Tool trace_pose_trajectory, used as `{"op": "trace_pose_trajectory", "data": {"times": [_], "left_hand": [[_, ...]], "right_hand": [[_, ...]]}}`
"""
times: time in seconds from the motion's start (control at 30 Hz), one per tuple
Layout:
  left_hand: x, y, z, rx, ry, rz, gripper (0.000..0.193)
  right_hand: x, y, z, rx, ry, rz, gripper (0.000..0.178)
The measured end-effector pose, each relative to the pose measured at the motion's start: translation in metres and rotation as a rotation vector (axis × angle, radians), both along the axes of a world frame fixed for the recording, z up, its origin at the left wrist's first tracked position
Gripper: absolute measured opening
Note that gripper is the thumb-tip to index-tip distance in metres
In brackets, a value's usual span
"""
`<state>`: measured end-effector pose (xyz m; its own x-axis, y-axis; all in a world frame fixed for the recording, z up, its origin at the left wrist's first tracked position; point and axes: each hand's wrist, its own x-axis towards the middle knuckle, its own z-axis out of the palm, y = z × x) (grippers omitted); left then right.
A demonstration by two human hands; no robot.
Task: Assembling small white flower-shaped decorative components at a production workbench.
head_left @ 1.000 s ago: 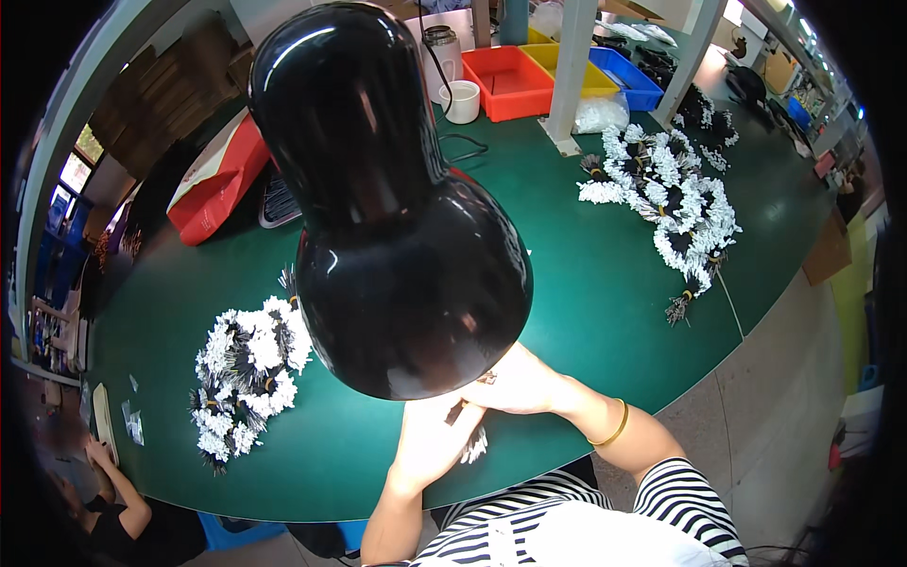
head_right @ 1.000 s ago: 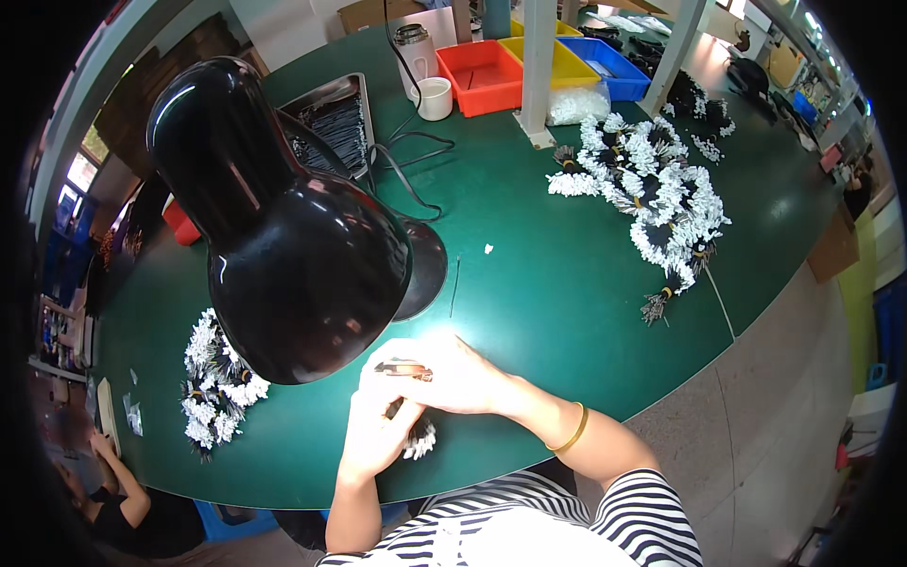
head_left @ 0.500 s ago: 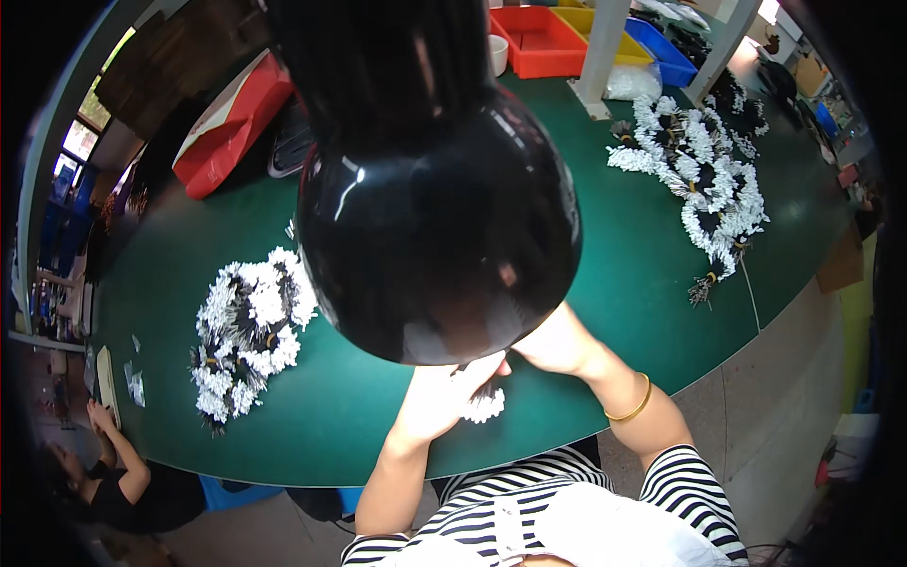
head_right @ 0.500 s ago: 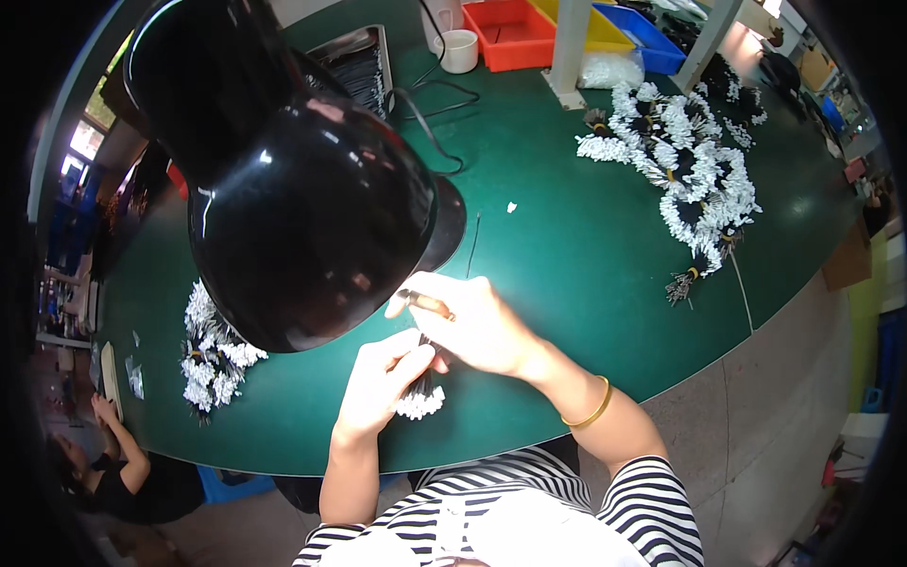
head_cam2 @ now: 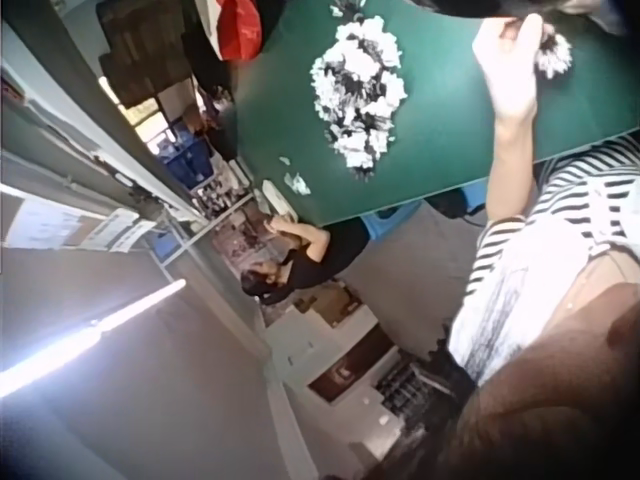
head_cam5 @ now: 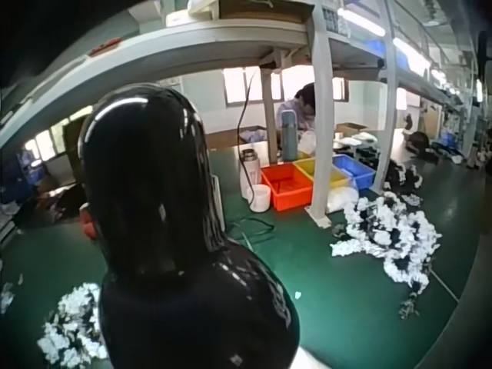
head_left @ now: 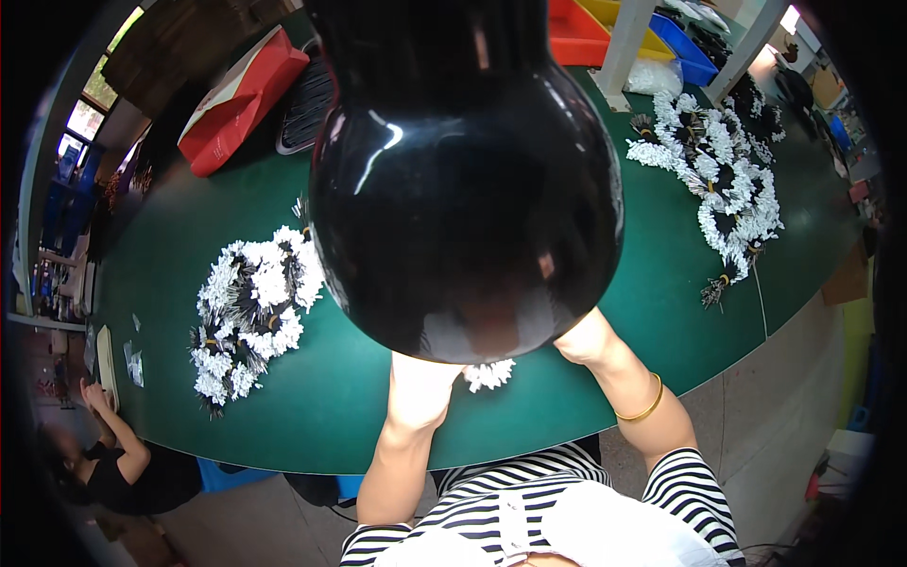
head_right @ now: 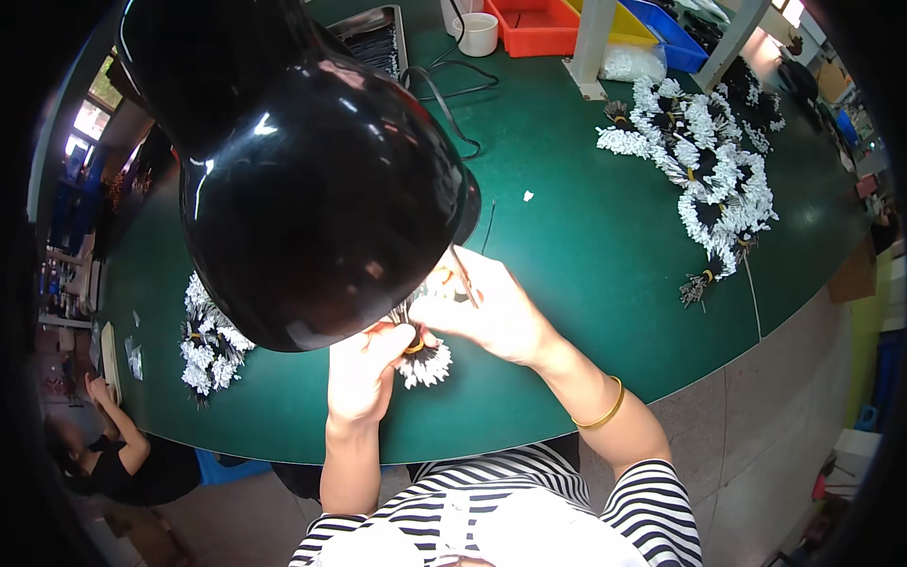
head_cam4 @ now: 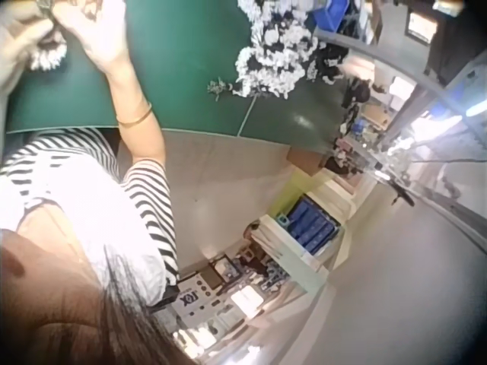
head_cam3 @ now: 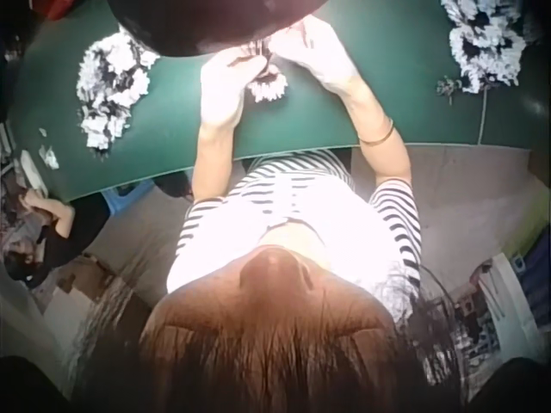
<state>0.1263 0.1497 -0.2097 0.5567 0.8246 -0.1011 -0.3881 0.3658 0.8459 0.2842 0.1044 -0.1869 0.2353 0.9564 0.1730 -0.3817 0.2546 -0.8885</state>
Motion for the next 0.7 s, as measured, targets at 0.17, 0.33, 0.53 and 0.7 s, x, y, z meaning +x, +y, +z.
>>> {"op": "trace_pose_trajectory", "data": {"times": [0.17, 0.33, 0.53, 0.7], "left_hand": [[-0.009, 0.000, -0.004, 0.092, -0.015, 0.089, 0.021], [-0.012, 0.002, -0.003, -0.176, -0.169, 0.103, 0.032], [-0.014, 0.002, 0.002, -0.222, -0.217, 0.025, 0.041], [-0.018, 0.003, -0.004, -0.223, -0.352, -0.014, 0.046]], "right_hand": [[-0.003, 0.000, 0.015, 0.050, -0.299, 0.040, 0.018], [0.000, -0.002, 0.014, 0.132, 0.019, 0.073, 0.014], [0.004, -0.003, 0.021, 0.045, 0.256, 0.178, 0.018], [0.002, -0.003, 0.032, 0.080, 0.395, 0.190, 0.020]]}}
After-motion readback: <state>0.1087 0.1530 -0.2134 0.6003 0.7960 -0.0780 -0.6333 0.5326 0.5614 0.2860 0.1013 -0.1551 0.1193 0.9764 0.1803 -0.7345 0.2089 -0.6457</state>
